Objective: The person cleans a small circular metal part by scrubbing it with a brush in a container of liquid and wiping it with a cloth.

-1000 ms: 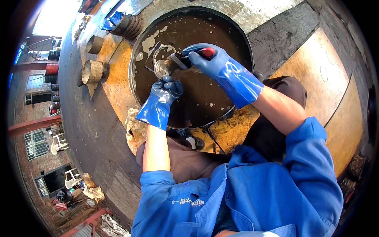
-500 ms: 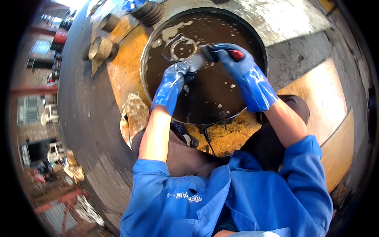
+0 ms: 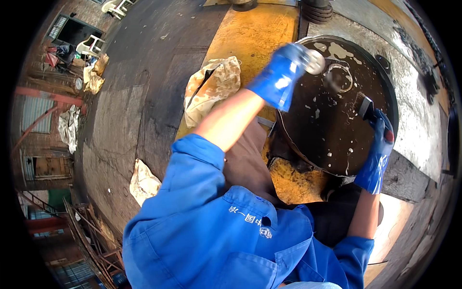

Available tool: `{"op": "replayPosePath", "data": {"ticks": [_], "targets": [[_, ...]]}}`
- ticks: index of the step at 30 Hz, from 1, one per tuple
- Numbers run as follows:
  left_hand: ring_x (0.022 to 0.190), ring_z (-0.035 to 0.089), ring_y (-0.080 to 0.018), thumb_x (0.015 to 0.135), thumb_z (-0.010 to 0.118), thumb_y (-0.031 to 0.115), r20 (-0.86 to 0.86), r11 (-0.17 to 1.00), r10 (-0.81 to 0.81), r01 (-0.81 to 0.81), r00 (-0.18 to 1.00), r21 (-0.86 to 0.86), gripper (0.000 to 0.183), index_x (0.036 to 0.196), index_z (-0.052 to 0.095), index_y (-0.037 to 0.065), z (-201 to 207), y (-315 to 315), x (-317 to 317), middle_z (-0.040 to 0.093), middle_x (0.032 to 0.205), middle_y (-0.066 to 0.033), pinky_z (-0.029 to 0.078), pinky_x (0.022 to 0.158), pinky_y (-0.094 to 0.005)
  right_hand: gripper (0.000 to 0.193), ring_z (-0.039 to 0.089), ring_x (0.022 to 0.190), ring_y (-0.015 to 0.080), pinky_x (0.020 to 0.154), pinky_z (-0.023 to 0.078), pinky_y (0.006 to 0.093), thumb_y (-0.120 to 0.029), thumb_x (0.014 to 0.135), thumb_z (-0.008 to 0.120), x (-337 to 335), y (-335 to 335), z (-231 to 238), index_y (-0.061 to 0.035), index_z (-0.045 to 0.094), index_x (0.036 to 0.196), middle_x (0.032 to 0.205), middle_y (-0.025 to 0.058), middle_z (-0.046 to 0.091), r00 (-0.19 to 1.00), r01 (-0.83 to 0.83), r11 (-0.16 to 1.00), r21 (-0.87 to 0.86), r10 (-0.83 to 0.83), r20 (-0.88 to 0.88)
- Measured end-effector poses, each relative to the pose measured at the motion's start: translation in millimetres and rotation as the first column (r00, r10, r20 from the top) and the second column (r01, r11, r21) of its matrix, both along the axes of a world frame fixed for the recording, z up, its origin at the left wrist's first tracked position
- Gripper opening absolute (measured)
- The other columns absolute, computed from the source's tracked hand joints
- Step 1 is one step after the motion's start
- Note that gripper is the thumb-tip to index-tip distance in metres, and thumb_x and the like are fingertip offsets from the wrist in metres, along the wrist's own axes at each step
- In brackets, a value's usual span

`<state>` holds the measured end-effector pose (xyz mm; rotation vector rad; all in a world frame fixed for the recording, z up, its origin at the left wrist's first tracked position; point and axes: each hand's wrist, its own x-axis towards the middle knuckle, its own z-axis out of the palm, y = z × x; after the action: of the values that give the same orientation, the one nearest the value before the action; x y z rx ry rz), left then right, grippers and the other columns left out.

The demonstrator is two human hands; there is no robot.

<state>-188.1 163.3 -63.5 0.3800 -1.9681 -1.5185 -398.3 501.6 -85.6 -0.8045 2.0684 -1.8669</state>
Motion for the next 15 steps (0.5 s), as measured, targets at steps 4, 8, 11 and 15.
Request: {"op": "replayPosePath", "data": {"ticks": [4, 8, 11, 15], "targets": [[0.092, 0.072, -0.0186, 0.093, 0.068, 0.011, 0.377, 0.828, 0.485, -0.276, 0.789, -0.488, 0.025, 0.115, 0.076, 0.002, 33.6, -112.3, 112.2, 0.078, 0.102, -0.0112, 0.057, 0.085, -0.0342, 0.039, 0.071, 0.112, 0.0213, 0.098, 0.058, 0.0346, -0.027, 0.109, 0.063, 2.5, -6.9, -2.5, 0.0025, 0.069, 0.134, 0.127, 0.0135, 0.074, 0.999, -0.019, 1.000, 0.002, 0.019, -0.032], [0.110, 0.072, -0.0385, 0.093, 0.069, 0.019, 0.331, 0.571, 0.767, -0.348, 0.549, -0.744, 0.029, 0.118, 0.077, 0.006, 46.9, -149.0, 197.7, 0.077, 0.114, -0.0202, 0.056, 0.095, -0.0445, 0.040, 0.071, 0.112, 0.0214, 0.098, 0.058, 0.0348, -0.028, 0.109, 0.063, 2.3, -1.2, 7.2, 0.0026, 0.068, 0.134, 0.128, 0.0137, 0.073, 0.998, -0.008, 0.999, 0.051, 0.011, -0.056], [0.111, 0.072, -0.0383, 0.096, 0.069, 0.022, 0.329, 0.484, 0.859, -0.411, 0.392, -0.772, 0.029, 0.119, 0.077, 0.006, 15.7, -182.7, 267.2, 0.076, 0.115, -0.0209, 0.056, 0.097, -0.0443, 0.040, 0.071, 0.113, 0.0213, 0.098, 0.058, 0.0351, -0.028, 0.109, 0.063, 3.2, -6.9, -0.8, 0.0027, 0.068, 0.134, 0.128, 0.0138, 0.073, 0.998, -0.036, 0.998, 0.046, 0.039, -0.051], [0.111, 0.073, -0.0340, 0.099, 0.070, 0.023, 0.304, 0.435, 0.893, -0.464, 0.332, -0.772, 0.029, 0.122, 0.076, 0.005, -16.7, -214.6, 330.8, 0.076, 0.118, -0.0198, 0.056, 0.099, -0.0423, 0.038, 0.071, 0.113, 0.0213, 0.099, 0.058, 0.0350, -0.026, 0.109, 0.063, 11.8, -16.4, -8.5, 0.0027, 0.069, 0.133, 0.127, 0.0137, 0.074, 0.998, -0.052, 0.999, 0.004, 0.052, -0.021]]}}
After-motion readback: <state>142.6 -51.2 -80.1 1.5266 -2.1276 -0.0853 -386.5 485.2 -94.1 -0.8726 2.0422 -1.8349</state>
